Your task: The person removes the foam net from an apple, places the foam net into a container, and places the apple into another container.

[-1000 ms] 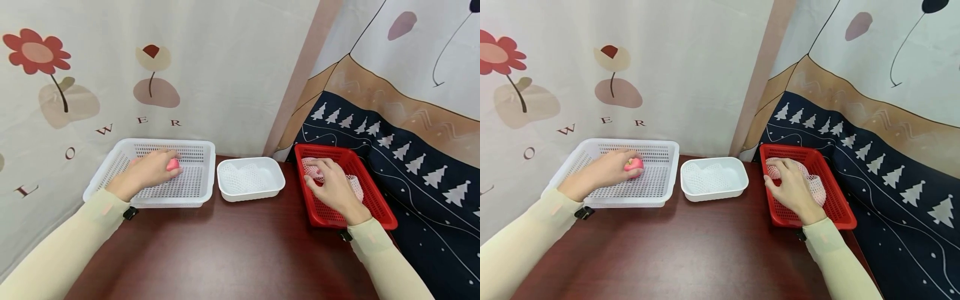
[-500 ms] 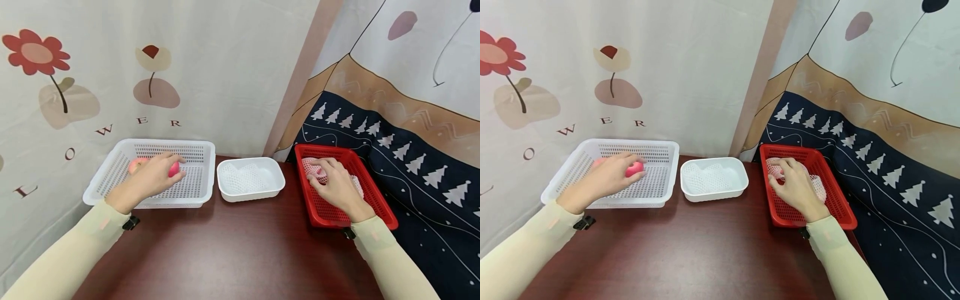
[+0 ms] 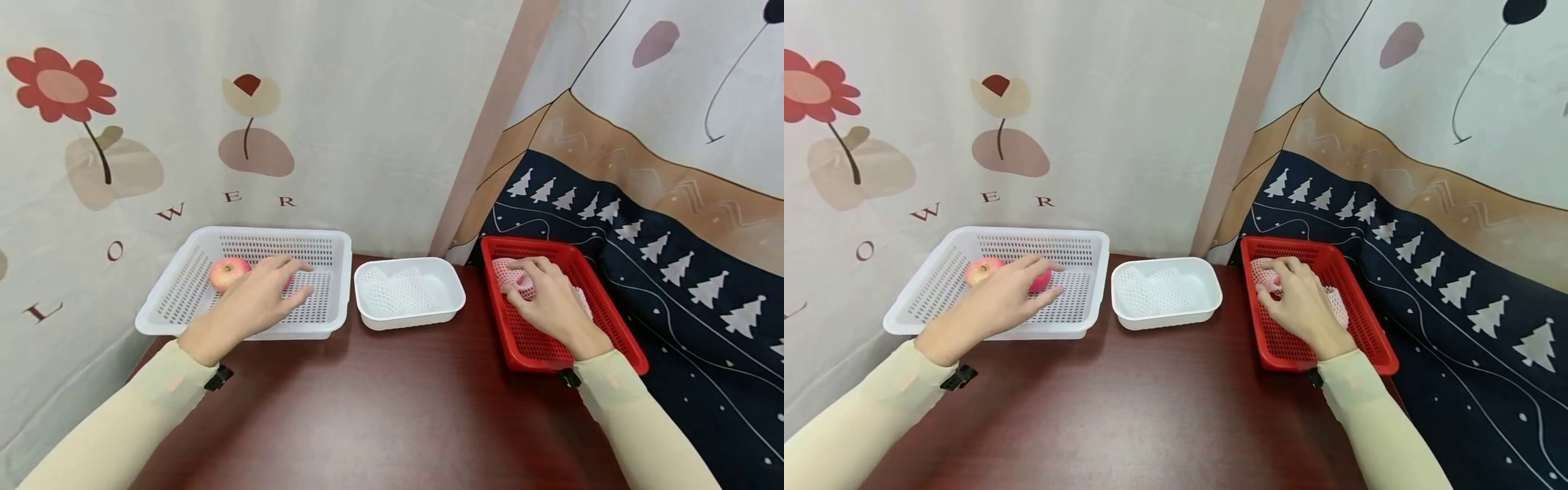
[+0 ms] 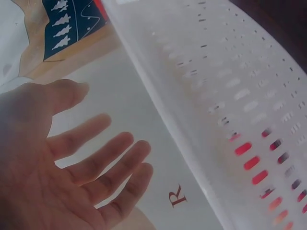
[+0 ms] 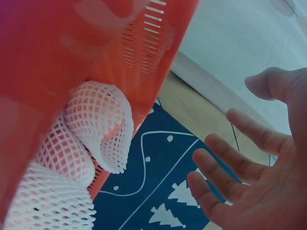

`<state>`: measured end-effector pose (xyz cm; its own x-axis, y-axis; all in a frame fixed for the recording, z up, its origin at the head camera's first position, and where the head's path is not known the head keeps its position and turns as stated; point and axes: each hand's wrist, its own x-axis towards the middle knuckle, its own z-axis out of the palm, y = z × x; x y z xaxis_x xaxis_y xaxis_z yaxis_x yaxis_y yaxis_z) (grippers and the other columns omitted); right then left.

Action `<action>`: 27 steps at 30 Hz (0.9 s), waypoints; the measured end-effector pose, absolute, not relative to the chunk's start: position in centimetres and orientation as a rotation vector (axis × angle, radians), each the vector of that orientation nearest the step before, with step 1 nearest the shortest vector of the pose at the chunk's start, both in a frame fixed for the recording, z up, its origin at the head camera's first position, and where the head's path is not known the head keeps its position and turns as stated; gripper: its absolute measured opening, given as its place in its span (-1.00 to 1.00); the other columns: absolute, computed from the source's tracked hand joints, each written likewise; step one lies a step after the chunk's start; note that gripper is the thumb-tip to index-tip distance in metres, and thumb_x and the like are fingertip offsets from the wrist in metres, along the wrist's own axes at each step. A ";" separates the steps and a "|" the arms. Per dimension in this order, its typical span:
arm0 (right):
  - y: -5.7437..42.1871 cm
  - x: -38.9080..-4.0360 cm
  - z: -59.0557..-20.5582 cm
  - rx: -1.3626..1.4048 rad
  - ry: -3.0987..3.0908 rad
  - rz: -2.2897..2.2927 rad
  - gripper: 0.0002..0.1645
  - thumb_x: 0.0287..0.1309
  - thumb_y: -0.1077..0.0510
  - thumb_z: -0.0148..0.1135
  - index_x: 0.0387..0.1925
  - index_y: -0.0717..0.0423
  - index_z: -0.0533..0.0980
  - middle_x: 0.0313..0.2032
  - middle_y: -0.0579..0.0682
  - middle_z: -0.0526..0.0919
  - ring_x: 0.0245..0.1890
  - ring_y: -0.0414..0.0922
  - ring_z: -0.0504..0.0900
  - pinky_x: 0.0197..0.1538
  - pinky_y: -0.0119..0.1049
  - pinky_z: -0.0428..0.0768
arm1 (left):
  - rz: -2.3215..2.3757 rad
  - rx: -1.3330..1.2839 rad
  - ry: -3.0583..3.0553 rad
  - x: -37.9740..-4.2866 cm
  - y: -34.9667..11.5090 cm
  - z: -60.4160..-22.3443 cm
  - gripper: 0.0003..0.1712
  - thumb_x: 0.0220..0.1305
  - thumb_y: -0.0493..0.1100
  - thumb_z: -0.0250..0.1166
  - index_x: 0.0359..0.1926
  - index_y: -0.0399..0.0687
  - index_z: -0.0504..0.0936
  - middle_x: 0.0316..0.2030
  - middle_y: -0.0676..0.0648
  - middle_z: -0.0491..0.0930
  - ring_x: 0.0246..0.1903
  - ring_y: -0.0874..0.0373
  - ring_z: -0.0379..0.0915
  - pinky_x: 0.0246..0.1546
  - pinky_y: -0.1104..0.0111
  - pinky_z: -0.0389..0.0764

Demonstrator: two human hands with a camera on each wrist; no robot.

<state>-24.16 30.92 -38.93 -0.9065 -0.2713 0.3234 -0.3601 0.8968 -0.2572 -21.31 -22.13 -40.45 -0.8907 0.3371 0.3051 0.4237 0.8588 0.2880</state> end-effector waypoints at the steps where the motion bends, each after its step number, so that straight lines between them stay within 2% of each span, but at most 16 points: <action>1: 30.9 -24.2 -38.9 0.472 -2.785 0.454 -0.42 0.53 0.06 0.45 0.46 0.15 0.65 0.43 0.37 0.64 0.39 0.44 0.61 0.47 0.58 0.58 | -0.511 -0.589 -2.776 -21.2 -22.1 -40.6 -0.52 0.59 0.00 0.49 0.35 -0.14 0.79 0.25 -0.27 0.80 0.33 -0.28 0.70 0.31 -0.23 0.76; 3: 30.9 -24.3 -38.9 0.471 -2.791 0.453 -0.42 0.53 0.06 0.44 0.46 0.14 0.66 0.43 0.37 0.63 0.39 0.44 0.60 0.48 0.57 0.57 | -0.510 -0.596 -2.751 -21.0 -21.9 -40.8 -0.52 0.58 0.00 0.51 0.34 -0.13 0.79 0.25 -0.25 0.81 0.36 -0.29 0.69 0.31 -0.24 0.77; 10: 30.8 -24.5 -38.7 0.452 -2.832 0.441 -0.41 0.54 0.04 0.42 0.47 0.13 0.64 0.45 0.39 0.61 0.40 0.44 0.59 0.50 0.57 0.56 | -0.511 -0.617 -2.682 -20.1 -21.3 -41.4 -0.51 0.55 0.01 0.55 0.35 -0.09 0.78 0.26 -0.23 0.79 0.30 -0.20 0.75 0.01 -0.17 0.88; 16: 30.9 -24.8 -38.5 0.399 -2.894 0.411 -0.32 0.52 -0.01 0.46 0.55 0.11 0.59 0.51 0.38 0.56 0.42 0.45 0.56 0.46 0.61 0.60 | -0.515 -0.645 -2.630 -19.2 -20.7 -41.7 -0.46 0.51 0.00 0.60 0.37 -0.10 0.77 0.25 -0.25 0.78 0.25 -0.20 0.78 0.06 -0.15 0.89; 22: 31.1 -25.2 -38.4 0.394 -2.924 0.390 -0.28 0.51 0.00 0.46 0.58 0.10 0.56 0.55 0.39 0.52 0.47 0.44 0.52 0.51 0.63 0.54 | -0.526 -0.688 -2.578 -18.7 -20.1 -42.0 -0.44 0.49 -0.01 0.61 0.39 -0.11 0.77 0.31 -0.26 0.75 0.30 -0.22 0.77 0.23 -0.16 0.84; 27: 31.3 -25.5 -38.4 0.370 -2.962 0.374 -0.27 0.52 -0.04 0.46 0.60 0.05 0.55 0.59 0.37 0.48 0.50 0.44 0.49 0.51 0.65 0.54 | -0.502 -0.701 -2.549 -18.4 -19.8 -42.2 -0.42 0.47 0.00 0.62 0.39 -0.09 0.76 0.34 -0.27 0.73 0.24 -0.24 0.78 0.19 -0.18 0.85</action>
